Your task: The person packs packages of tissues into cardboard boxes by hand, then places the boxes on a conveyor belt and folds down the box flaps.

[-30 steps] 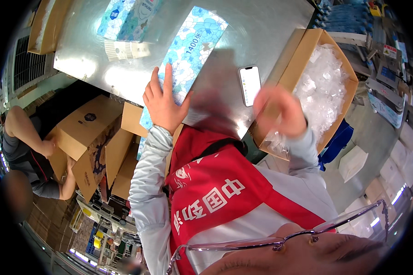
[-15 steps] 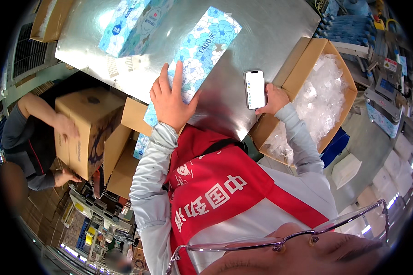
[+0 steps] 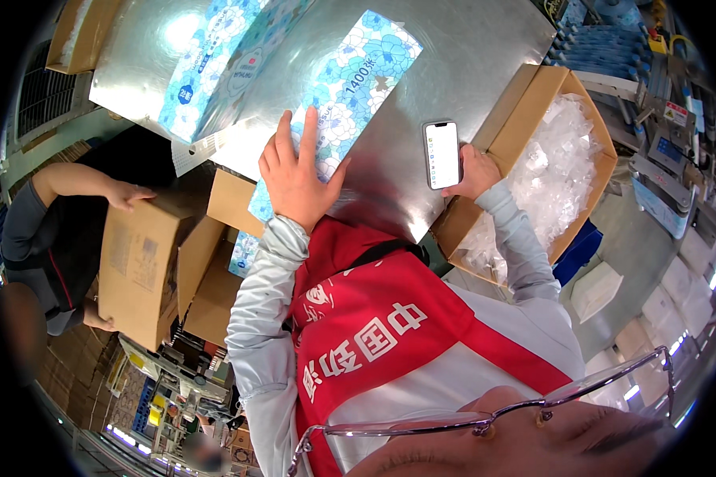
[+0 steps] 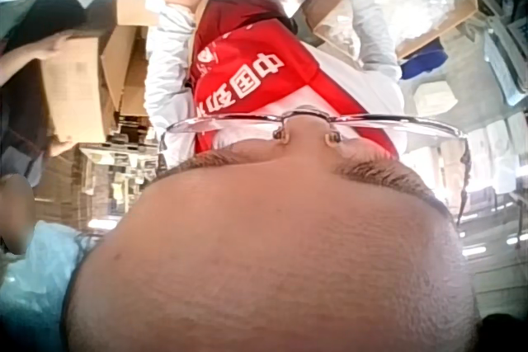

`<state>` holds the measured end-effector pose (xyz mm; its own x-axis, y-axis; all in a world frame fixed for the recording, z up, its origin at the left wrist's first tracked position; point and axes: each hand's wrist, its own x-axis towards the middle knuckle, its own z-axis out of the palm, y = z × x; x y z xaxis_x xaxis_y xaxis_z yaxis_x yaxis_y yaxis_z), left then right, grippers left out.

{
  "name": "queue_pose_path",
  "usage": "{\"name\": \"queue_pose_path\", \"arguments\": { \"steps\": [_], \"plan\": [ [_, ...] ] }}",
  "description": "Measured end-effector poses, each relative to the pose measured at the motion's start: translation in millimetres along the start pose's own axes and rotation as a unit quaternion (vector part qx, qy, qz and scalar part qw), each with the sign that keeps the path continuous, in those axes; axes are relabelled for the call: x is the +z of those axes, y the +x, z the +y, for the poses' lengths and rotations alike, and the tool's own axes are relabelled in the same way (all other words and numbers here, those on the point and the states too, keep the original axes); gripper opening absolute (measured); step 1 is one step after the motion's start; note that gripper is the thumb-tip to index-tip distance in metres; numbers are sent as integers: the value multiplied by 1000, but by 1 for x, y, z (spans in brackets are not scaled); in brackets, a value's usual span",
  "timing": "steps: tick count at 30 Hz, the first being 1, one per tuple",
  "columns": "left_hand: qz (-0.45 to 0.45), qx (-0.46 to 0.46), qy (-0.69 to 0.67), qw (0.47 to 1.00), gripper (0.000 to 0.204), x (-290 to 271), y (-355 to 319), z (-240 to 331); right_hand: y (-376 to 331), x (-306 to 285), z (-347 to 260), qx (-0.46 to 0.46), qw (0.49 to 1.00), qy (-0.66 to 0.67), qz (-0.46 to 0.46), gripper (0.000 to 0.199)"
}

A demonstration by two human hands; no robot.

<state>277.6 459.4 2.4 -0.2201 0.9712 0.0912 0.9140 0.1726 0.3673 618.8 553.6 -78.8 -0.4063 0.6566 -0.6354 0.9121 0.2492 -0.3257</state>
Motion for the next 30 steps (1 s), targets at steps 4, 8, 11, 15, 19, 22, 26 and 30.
{"name": "queue_pose_path", "arguments": {
  "steps": [4, 8, 11, 15, 19, 22, 26, 30],
  "plan": [
    [-1, 0, -2, 1000, 93, 0, 1, 0, 1, -1, -1, 8, 1000, -4, -2, 94],
    [-1, -1, -4, 1000, 93, 0, -1, -1, 0, 3, -2, 3, 1000, -17, 8, 93],
    [0, -1, -6, 1000, 92, 0, -3, -1, 2, 12, 1, -5, 999, -25, 26, 86],
    [1, 3, -5, 1000, 92, 1, -5, -3, 13, 24, 24, 16, 1000, -16, 5, 46],
    [15, 16, -6, 1000, 97, -4, -3, 0, 1, 0, 35, -21, 978, 107, 178, 21],
    [19, 17, -10, 1000, 101, -6, -1, 4, -22, -22, 58, 32, 902, 199, 383, 22],
    [47, 28, -106, 993, 103, -5, -4, -2, -57, 20, 152, 84, 867, 33, 491, 42],
    [161, 86, 87, 979, 98, -63, 35, -81, -91, 81, 207, 109, 933, -189, 288, 73]
  ]
}}
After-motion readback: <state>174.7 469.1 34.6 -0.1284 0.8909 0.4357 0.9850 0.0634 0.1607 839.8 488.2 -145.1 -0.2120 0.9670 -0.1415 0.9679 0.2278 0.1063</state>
